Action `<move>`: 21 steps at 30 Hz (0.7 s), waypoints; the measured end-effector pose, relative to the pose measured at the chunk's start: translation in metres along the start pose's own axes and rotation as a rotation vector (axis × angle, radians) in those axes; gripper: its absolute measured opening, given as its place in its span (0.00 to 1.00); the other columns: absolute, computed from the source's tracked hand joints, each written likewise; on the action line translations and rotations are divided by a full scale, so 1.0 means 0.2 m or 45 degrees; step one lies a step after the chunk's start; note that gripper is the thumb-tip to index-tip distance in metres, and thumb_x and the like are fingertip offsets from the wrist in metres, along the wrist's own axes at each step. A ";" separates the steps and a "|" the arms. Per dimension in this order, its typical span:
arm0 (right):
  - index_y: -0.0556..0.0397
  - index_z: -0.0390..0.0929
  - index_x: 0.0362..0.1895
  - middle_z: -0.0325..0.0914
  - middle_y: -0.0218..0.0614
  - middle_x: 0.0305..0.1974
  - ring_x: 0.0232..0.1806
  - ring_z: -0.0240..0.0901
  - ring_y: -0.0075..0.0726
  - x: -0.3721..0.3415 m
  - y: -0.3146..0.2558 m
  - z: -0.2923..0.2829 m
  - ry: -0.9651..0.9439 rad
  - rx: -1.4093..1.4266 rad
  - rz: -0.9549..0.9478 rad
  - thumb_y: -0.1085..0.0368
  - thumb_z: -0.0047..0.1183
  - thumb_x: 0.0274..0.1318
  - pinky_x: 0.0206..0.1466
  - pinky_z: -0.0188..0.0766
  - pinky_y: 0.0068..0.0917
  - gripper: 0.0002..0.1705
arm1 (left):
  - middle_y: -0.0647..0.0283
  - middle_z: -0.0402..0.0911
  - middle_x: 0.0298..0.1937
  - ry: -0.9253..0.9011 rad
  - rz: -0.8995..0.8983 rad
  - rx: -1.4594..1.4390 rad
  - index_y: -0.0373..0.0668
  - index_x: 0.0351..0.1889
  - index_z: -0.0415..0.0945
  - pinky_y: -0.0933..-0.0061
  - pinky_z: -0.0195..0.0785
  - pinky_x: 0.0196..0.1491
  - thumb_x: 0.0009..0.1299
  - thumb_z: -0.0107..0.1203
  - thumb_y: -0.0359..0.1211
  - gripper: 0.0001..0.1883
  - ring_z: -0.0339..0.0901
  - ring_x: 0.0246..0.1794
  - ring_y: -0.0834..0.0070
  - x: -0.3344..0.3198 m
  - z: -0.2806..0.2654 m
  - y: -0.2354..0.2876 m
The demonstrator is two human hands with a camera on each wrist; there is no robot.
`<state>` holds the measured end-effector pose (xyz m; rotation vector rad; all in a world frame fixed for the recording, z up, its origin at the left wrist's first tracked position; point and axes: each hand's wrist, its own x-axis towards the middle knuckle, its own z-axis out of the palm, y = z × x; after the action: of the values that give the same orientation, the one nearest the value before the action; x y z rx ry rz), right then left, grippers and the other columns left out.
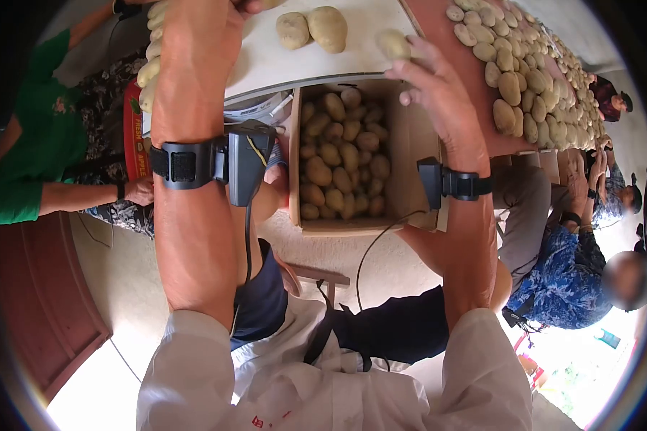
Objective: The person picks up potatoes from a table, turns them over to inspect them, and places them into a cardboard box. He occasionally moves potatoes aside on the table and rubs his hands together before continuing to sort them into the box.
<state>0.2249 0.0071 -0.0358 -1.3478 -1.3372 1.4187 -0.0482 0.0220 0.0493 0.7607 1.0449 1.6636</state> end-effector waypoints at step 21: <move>0.57 0.79 0.51 0.83 0.56 0.47 0.51 0.81 0.59 -0.30 1.32 0.67 -0.305 -1.298 0.171 0.62 0.58 0.50 0.50 0.81 0.50 0.22 | 0.68 0.74 0.30 -0.009 0.068 0.023 0.44 0.35 0.73 0.74 0.62 0.31 0.79 0.54 0.34 0.08 0.71 0.29 0.75 -0.03 -0.03 0.02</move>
<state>0.1388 -0.1212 -0.2965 -1.9434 -2.3347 0.9885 -0.0529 0.0149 0.0510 0.8121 1.0436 1.6979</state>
